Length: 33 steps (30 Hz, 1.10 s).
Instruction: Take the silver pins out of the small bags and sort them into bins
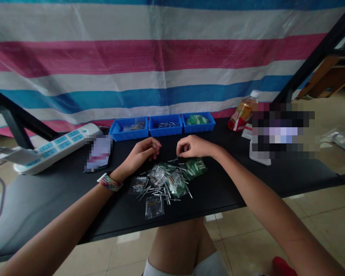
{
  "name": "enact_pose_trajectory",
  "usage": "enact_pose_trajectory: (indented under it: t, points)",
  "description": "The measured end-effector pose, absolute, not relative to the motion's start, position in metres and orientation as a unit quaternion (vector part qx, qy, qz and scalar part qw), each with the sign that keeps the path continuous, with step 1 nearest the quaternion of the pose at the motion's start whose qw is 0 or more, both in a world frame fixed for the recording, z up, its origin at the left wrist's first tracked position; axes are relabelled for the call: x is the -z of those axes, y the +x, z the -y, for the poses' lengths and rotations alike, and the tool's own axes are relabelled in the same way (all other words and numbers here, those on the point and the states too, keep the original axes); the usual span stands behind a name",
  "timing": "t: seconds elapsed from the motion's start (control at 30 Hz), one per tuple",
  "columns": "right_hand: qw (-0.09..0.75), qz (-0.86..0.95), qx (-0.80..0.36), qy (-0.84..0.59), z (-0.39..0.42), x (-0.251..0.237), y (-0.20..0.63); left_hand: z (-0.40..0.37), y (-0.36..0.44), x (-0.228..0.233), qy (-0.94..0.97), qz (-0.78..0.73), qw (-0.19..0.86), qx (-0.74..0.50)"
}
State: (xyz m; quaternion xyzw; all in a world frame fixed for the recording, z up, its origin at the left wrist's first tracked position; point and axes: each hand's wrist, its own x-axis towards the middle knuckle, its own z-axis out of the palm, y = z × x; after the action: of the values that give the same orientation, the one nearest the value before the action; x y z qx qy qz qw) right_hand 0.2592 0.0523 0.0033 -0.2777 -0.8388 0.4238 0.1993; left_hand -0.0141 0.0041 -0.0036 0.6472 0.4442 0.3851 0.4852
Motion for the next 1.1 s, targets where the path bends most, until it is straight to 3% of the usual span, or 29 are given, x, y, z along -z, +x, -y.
enact_pose_trajectory:
  t: [0.17,0.27,0.47,0.73,1.1]
  points:
    - [0.336,0.758,-0.474,-0.296,-0.047,-0.002,0.246,-0.006,-0.015,0.004,0.679,-0.447,0.459,-0.358]
    - [0.374,0.744,-0.469,-0.294,-0.04,0.001,0.233,-0.007,-0.017,0.005,0.691,-0.454,0.452,-0.334]
    - [0.39,0.734,-0.473,-0.292,-0.036,0.01,0.224,-0.007,-0.019,0.007,0.677,-0.46,0.457,-0.348]
    - [0.363,0.666,-0.579,-0.3,-0.039,0.014,0.222,-0.004,-0.014,0.004,0.661,-0.451,0.447,-0.4]
    - [0.415,0.641,-0.579,-0.287,-0.035,0.012,0.217,-0.008,-0.018,0.005,0.646,-0.436,0.5,-0.377]
